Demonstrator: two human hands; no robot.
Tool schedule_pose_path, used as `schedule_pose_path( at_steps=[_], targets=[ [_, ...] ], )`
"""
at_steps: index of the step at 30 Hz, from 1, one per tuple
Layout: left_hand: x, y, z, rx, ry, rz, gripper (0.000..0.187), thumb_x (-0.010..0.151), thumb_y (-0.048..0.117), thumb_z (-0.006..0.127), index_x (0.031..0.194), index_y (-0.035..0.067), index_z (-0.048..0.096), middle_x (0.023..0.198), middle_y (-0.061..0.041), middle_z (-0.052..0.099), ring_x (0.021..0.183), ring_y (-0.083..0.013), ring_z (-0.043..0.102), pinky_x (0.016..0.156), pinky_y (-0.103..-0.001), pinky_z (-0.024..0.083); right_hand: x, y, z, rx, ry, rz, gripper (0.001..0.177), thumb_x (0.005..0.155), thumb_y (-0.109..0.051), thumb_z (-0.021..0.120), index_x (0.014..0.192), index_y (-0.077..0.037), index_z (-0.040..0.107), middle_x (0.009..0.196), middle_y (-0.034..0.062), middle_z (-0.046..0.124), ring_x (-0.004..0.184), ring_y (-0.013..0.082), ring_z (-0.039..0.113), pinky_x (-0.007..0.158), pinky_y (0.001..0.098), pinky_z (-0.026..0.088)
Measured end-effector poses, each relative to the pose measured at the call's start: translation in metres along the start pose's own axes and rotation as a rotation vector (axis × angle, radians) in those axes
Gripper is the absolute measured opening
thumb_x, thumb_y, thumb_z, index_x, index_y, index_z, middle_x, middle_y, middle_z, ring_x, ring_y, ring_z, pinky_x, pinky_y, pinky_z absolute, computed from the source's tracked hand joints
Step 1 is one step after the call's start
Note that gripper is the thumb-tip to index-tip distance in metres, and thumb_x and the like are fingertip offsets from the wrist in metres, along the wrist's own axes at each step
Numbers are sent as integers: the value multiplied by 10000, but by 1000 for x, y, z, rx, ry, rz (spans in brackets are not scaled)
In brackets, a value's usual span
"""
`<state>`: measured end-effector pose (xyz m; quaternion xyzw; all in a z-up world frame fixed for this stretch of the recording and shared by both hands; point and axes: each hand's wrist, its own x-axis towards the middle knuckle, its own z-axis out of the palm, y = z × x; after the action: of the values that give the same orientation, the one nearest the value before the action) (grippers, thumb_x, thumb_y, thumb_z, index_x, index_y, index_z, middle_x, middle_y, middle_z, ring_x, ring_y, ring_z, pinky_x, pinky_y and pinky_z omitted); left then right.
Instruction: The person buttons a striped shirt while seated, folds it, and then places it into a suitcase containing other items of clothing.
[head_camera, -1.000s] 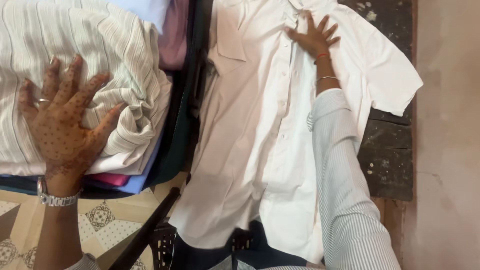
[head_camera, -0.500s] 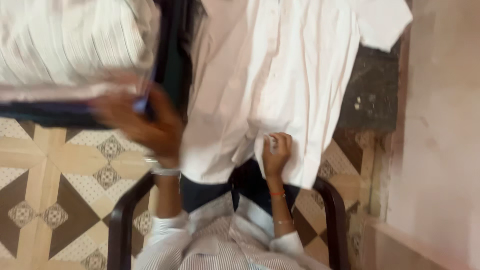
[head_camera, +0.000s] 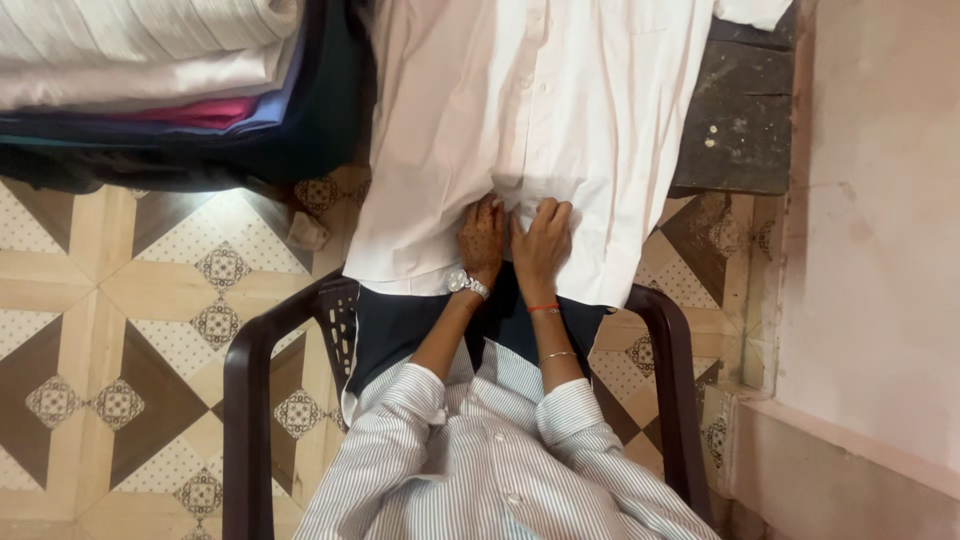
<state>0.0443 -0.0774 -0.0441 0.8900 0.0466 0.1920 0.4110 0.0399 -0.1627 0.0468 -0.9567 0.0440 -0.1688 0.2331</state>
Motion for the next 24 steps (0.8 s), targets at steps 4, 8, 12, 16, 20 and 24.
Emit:
schedule_pose_path(
  at_steps=[4, 8, 12, 16, 20, 24],
  targets=[
    [6, -12, 6, 118, -26, 52, 217, 972, 147, 622, 1154, 67, 711, 1081, -126, 707, 928, -306, 673, 759, -417, 557, 4, -3, 4, -108, 2, 15, 432, 816, -207, 866, 970, -46, 496, 986, 137, 503, 836, 337, 646, 631, 432, 517],
    [14, -15, 13, 269, -35, 130, 212, 962, 160, 628, 1140, 101, 727, 1055, -101, 716, 880, -286, 680, 704, -409, 558, 7, -4, 8, -132, 32, 49, 374, 819, -181, 821, 963, -53, 500, 985, 130, 512, 774, 327, 650, 587, 434, 515],
    [19, -19, 23, 442, 3, 201, 210, 951, 173, 635, 1126, 135, 743, 1028, -76, 725, 832, -265, 688, 650, -401, 559, 6, -1, 13, -106, 83, 60, 253, 829, -122, 763, 923, -63, 535, 962, 114, 550, 762, 323, 651, 602, 444, 509],
    [23, -22, 33, 515, 88, 209, 209, 940, 186, 641, 1112, 169, 759, 1001, -51, 733, 784, -245, 696, 595, -393, 559, -5, 16, 18, 0, 211, -91, 144, 865, -80, 719, 941, -84, 597, 955, 62, 602, 906, 314, 654, 768, 416, 524],
    [28, -15, 44, 107, -13, -368, 423, 984, 441, 691, 774, 76, 730, 722, -116, 719, 647, -304, 672, 640, -431, 532, -14, 36, 21, 284, 155, 14, 102, 922, -71, 722, 996, -97, 657, 1000, 48, 677, 966, 283, 652, 844, 393, 517],
    [32, -7, 49, -111, 119, -425, 443, 914, 446, 702, 717, 49, 695, 701, -140, 717, 639, -340, 679, 638, -465, 527, -13, 22, 6, 110, 72, -46, 237, 817, -121, 796, 987, -88, 635, 972, 87, 602, 933, 312, 616, 818, 421, 485]
  ],
)
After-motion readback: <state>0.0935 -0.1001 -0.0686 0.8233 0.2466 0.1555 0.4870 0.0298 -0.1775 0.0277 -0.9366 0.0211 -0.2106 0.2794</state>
